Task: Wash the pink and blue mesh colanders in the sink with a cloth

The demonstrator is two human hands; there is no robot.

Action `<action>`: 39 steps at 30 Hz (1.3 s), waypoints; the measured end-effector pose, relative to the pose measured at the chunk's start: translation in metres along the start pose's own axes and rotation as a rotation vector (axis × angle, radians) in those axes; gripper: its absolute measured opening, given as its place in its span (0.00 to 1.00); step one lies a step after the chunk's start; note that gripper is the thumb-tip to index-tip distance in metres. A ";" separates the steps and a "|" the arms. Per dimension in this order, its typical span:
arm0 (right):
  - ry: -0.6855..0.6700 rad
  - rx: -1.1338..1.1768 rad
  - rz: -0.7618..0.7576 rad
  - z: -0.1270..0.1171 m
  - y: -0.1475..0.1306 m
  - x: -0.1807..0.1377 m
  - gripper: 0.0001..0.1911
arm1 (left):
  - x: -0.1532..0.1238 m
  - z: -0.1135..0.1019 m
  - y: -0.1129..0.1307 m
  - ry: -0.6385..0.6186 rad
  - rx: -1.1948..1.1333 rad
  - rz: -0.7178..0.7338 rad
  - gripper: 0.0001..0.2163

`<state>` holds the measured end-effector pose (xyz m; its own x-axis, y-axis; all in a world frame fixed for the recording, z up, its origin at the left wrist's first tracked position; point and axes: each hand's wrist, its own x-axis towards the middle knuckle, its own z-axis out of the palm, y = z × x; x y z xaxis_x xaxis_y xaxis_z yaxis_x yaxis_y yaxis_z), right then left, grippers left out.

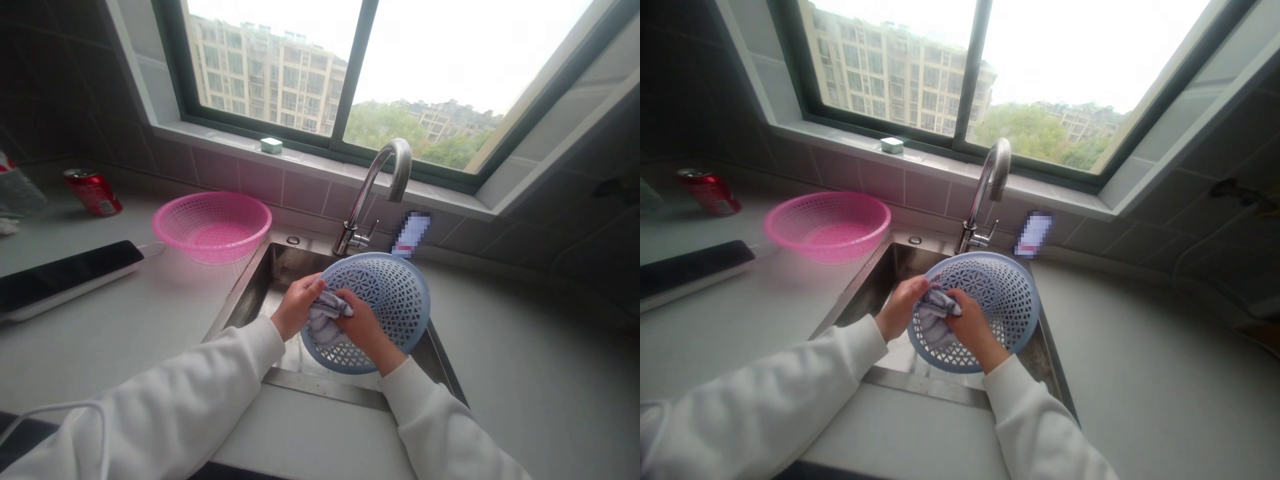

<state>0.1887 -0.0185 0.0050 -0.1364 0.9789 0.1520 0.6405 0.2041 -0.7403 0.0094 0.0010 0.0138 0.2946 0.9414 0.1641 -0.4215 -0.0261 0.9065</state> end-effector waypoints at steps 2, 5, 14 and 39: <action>-0.003 -0.017 0.009 0.000 0.001 0.001 0.18 | 0.001 -0.001 0.000 0.009 0.013 0.017 0.31; 0.005 -0.069 0.031 0.000 0.006 0.002 0.19 | 0.003 -0.003 0.001 0.025 0.039 0.049 0.31; 0.244 0.408 0.071 -0.006 0.013 0.004 0.20 | -0.003 -0.013 -0.003 -0.010 0.457 0.174 0.38; 0.442 0.837 0.104 0.002 0.018 0.011 0.23 | 0.009 -0.018 -0.030 0.043 0.235 -0.076 0.47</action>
<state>0.1973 -0.0046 -0.0078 0.2985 0.9398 0.1661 -0.1390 0.2150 -0.9667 0.0092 0.0162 -0.0186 0.2790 0.9569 0.0802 -0.1867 -0.0279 0.9820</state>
